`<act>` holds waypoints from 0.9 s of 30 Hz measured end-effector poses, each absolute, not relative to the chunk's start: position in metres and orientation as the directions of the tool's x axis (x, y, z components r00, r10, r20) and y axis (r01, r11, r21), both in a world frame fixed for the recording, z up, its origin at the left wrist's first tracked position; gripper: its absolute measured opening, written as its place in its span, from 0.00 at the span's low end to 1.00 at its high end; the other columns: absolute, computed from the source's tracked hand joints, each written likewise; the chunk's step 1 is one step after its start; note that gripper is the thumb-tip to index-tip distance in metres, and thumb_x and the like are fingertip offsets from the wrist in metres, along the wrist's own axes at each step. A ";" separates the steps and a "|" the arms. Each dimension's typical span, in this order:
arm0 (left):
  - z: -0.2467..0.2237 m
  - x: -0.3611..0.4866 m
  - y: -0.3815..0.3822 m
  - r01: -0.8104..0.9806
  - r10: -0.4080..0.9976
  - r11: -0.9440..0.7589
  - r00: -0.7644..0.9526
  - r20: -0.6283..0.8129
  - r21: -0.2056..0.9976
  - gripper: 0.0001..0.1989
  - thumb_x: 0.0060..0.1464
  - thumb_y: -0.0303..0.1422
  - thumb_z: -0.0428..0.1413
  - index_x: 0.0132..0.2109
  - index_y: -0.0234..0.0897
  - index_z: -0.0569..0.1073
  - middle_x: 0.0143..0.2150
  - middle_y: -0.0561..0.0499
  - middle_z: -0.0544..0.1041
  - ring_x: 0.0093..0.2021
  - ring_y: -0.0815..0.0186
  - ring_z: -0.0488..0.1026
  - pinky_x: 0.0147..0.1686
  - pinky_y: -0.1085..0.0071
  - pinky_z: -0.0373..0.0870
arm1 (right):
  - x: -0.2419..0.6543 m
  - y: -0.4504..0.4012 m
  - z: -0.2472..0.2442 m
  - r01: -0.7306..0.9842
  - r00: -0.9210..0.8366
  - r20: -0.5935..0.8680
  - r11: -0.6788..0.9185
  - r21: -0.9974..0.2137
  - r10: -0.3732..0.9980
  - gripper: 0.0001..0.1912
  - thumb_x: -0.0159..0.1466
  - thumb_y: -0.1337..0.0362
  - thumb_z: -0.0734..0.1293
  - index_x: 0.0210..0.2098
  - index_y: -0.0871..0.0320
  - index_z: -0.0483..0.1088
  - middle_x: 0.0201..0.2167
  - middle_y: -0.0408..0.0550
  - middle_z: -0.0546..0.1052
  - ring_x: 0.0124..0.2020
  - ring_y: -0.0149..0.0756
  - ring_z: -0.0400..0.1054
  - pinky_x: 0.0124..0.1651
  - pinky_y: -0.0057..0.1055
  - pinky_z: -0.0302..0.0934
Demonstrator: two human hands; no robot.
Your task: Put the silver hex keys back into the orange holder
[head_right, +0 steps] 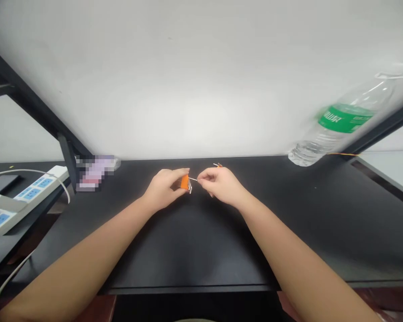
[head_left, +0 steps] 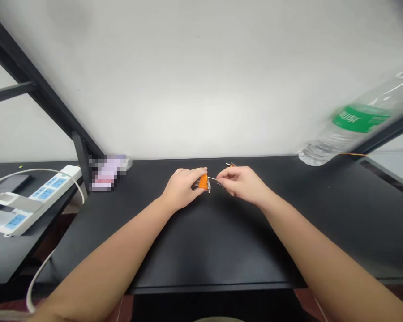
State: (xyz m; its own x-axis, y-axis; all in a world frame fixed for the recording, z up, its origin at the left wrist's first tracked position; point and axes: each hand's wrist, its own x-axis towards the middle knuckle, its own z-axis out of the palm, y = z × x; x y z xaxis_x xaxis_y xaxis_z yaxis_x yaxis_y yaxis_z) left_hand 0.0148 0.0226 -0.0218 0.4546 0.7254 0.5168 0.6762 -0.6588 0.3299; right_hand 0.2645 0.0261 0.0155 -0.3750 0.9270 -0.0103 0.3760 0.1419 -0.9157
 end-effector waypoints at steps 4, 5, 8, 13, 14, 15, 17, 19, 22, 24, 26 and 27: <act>-0.022 0.017 0.022 0.683 0.704 -0.674 0.477 0.526 0.282 0.25 0.59 0.34 0.63 0.62 0.41 0.71 0.52 0.47 0.83 0.47 0.59 0.81 0.54 0.58 0.72 | 0.266 0.029 0.016 0.251 -0.367 -0.116 -0.022 -0.968 0.923 0.12 0.62 0.55 0.73 0.35 0.59 0.78 0.18 0.41 0.70 0.18 0.29 0.61 0.19 0.26 0.55; -0.021 0.018 0.021 0.684 0.698 -0.678 0.481 0.530 0.271 0.25 0.59 0.34 0.63 0.62 0.41 0.71 0.53 0.47 0.83 0.48 0.58 0.81 0.55 0.57 0.71 | 0.264 0.030 0.014 0.203 -0.356 -0.131 -0.060 -0.977 0.925 0.13 0.61 0.55 0.74 0.35 0.59 0.77 0.18 0.41 0.70 0.18 0.28 0.61 0.18 0.25 0.54; -0.017 0.022 0.019 0.684 0.680 -0.687 0.487 0.548 0.244 0.23 0.59 0.35 0.64 0.61 0.42 0.72 0.58 0.47 0.80 0.56 0.56 0.77 0.58 0.55 0.69 | 0.250 0.031 0.006 0.016 -0.267 -0.117 -0.117 -0.993 0.957 0.16 0.57 0.54 0.78 0.35 0.59 0.75 0.20 0.41 0.72 0.16 0.25 0.59 0.16 0.24 0.52; -0.017 0.027 0.016 0.685 0.701 -0.666 0.442 0.559 0.294 0.21 0.58 0.32 0.63 0.58 0.43 0.73 0.55 0.49 0.81 0.54 0.58 0.78 0.58 0.56 0.69 | 0.221 0.024 -0.008 -0.176 -0.153 -0.049 -0.076 -0.982 0.987 0.21 0.57 0.49 0.78 0.29 0.58 0.70 0.22 0.42 0.73 0.15 0.24 0.57 0.15 0.25 0.48; -0.018 0.027 0.017 0.685 0.708 -0.659 0.427 0.563 0.310 0.21 0.58 0.32 0.63 0.58 0.43 0.73 0.54 0.49 0.82 0.52 0.59 0.79 0.57 0.56 0.69 | 0.218 0.023 -0.010 -0.173 -0.142 -0.048 -0.073 -0.982 0.989 0.21 0.58 0.48 0.78 0.28 0.58 0.70 0.20 0.41 0.71 0.14 0.24 0.56 0.15 0.25 0.46; -0.020 0.026 0.017 0.687 0.713 -0.651 0.410 0.568 0.322 0.22 0.58 0.32 0.63 0.59 0.43 0.73 0.53 0.49 0.82 0.51 0.59 0.80 0.56 0.56 0.70 | 0.216 0.021 -0.011 -0.156 -0.134 -0.044 -0.065 -0.986 0.990 0.22 0.59 0.47 0.77 0.27 0.58 0.70 0.19 0.40 0.69 0.15 0.24 0.54 0.15 0.25 0.44; -0.022 0.023 0.019 0.690 0.717 -0.642 0.384 0.582 0.335 0.22 0.58 0.33 0.63 0.59 0.42 0.73 0.52 0.48 0.83 0.51 0.58 0.80 0.56 0.56 0.70 | 0.217 0.016 -0.011 -0.057 -0.145 0.001 -0.007 -0.998 0.989 0.21 0.63 0.46 0.73 0.29 0.58 0.74 0.19 0.40 0.66 0.16 0.25 0.54 0.17 0.26 0.45; -0.024 0.019 0.020 0.692 0.715 -0.638 0.370 0.593 0.337 0.21 0.59 0.35 0.63 0.59 0.42 0.73 0.53 0.47 0.82 0.52 0.57 0.80 0.57 0.55 0.70 | 0.220 0.011 -0.010 0.098 -0.200 0.090 0.111 -0.989 0.976 0.20 0.67 0.46 0.70 0.40 0.58 0.80 0.21 0.41 0.68 0.21 0.28 0.59 0.22 0.28 0.54; -0.025 0.015 0.022 0.692 0.711 -0.637 0.356 0.607 0.340 0.20 0.60 0.36 0.62 0.58 0.42 0.73 0.51 0.47 0.83 0.50 0.57 0.80 0.57 0.55 0.70 | 0.226 0.007 -0.008 0.278 -0.339 0.133 0.234 -0.931 0.931 0.25 0.70 0.49 0.66 0.61 0.53 0.76 0.24 0.41 0.72 0.27 0.34 0.66 0.32 0.32 0.64; -0.025 0.014 0.023 0.700 0.721 -0.625 0.346 0.601 0.347 0.20 0.60 0.36 0.62 0.58 0.42 0.73 0.50 0.48 0.83 0.50 0.58 0.80 0.58 0.55 0.69 | 0.234 0.010 -0.007 0.373 -0.380 0.146 0.296 -0.879 0.913 0.27 0.70 0.52 0.65 0.66 0.52 0.71 0.26 0.41 0.73 0.28 0.35 0.67 0.34 0.34 0.65; -0.023 0.014 0.023 0.714 0.742 -0.603 0.340 0.578 0.355 0.20 0.59 0.35 0.63 0.58 0.43 0.73 0.50 0.49 0.83 0.50 0.57 0.79 0.59 0.55 0.68 | 0.244 0.017 -0.005 0.512 -0.368 0.217 0.392 -0.764 0.904 0.22 0.70 0.56 0.65 0.61 0.53 0.75 0.28 0.43 0.76 0.29 0.35 0.69 0.38 0.35 0.65; -0.023 0.014 0.023 0.720 0.752 -0.595 0.342 0.564 0.357 0.20 0.59 0.34 0.63 0.58 0.43 0.73 0.50 0.49 0.82 0.51 0.57 0.79 0.59 0.54 0.68 | 0.251 0.021 -0.004 0.595 -0.366 0.247 0.430 -0.680 0.897 0.18 0.68 0.58 0.66 0.55 0.54 0.77 0.31 0.45 0.77 0.31 0.36 0.70 0.41 0.35 0.65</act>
